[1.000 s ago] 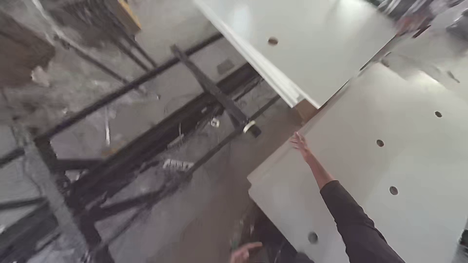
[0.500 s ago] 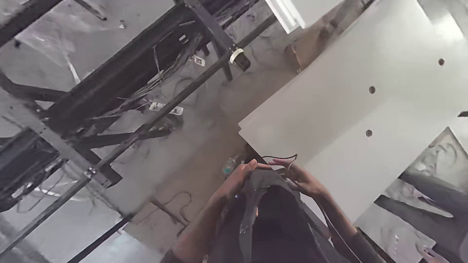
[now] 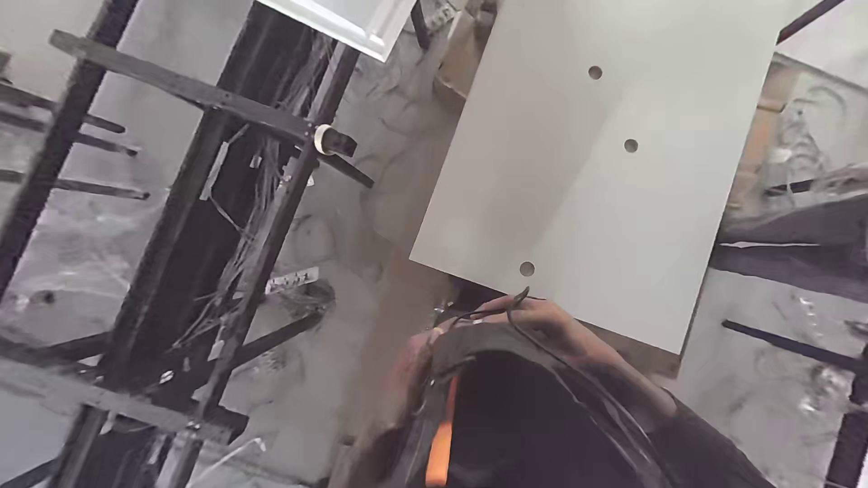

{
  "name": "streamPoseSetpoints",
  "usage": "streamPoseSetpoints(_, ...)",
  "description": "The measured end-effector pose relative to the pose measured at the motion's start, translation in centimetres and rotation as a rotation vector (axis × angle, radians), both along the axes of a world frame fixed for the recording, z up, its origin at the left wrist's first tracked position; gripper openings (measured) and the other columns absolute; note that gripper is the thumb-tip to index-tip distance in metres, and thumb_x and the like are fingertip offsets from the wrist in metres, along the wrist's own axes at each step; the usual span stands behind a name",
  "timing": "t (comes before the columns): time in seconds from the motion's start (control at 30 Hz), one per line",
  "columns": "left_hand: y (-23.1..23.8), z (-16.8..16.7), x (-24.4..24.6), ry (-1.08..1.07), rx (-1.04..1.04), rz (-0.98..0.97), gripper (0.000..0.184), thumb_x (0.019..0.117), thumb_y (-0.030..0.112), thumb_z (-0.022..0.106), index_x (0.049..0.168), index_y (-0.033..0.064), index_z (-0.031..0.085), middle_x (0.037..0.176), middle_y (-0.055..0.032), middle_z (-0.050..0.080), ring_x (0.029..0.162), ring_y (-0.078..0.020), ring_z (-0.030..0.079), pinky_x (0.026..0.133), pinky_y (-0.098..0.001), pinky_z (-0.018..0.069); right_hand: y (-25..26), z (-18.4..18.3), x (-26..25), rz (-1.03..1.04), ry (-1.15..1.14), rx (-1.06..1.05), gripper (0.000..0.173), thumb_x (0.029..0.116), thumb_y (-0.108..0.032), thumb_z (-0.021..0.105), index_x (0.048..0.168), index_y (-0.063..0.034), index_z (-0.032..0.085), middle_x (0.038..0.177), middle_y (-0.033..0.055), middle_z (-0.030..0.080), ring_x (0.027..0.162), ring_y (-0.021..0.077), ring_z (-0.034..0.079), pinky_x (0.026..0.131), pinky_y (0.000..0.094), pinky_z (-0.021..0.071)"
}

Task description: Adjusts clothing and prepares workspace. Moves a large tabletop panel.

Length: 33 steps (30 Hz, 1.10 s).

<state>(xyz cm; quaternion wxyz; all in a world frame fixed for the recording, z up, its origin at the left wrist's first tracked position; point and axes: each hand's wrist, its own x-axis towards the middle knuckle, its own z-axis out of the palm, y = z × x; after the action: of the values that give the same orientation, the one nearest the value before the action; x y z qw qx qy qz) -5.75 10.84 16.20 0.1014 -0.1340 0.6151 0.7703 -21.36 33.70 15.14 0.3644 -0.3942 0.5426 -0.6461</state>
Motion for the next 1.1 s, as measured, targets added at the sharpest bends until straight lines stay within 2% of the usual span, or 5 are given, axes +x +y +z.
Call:
streamPoseSetpoints(0.1,1.1,1.0,-0.6,0.057,0.024,-0.029,0.064,0.1059,0.059,0.036,0.125,0.0077,0.069,0.122,-0.0027,0.072,0.114,-0.0084,0.066,0.103,-0.031,0.0527,1.1,1.5,0.2,-0.002,0.018,-0.031,0.046,0.0963,-0.03,0.069,0.132,-0.0021,0.067,0.14,0.0194,0.06,0.131,0.0227,0.058,0.11,0.0374,0.0494)
streamPoseSetpoints(0.2,1.5,1.9,-1.3,0.147,0.045,-0.109,0.068,0.1077,0.058,0.031,0.132,0.0047,0.065,0.131,-0.0064,0.068,0.125,-0.013,0.061,0.11,-0.0355,0.0481,1.7,2.4,0.5,-0.025,0.014,-0.045,0.043,0.0968,-0.029,0.068,0.131,-0.0022,0.068,0.139,0.0188,0.062,0.131,0.0238,0.058,0.112,0.0391,0.0491)
streamPoseSetpoints(0.37,1.6,2.2,-1.9,0.205,-0.042,-0.155,0.074,0.1077,0.059,0.026,0.13,0.0013,0.066,0.131,-0.0107,0.068,0.127,-0.0167,0.061,0.113,-0.0376,0.0466,2.0,2.8,0.6,-0.048,0.029,-0.105,0.042,0.0965,-0.026,0.07,0.132,-0.0032,0.068,0.138,0.0198,0.061,0.13,0.0233,0.058,0.11,0.0374,0.0502)
streamPoseSetpoints(0.53,1.5,2.3,-2.0,0.206,-0.029,-0.154,0.074,0.1071,0.061,0.027,0.129,0.0026,0.066,0.131,-0.0101,0.068,0.127,-0.0169,0.061,0.112,-0.0376,0.0472,1.9,3.0,0.7,-0.062,0.039,-0.103,0.039,0.0954,-0.019,0.07,0.131,-0.0033,0.068,0.137,0.019,0.062,0.129,0.0232,0.059,0.11,0.0379,0.0508)
streamPoseSetpoints(1.1,1.0,2.9,-2.1,0.229,0.011,-0.171,0.074,0.1078,0.059,0.028,0.13,-0.0018,0.065,0.131,-0.0127,0.068,0.128,-0.0191,0.06,0.113,-0.0383,0.0461,1.3,3.4,1.0,-0.068,0.069,-0.113,0.04,0.0943,-0.019,0.073,0.131,-0.0037,0.068,0.137,0.0187,0.061,0.126,0.0211,0.06,0.108,0.0354,0.0523)
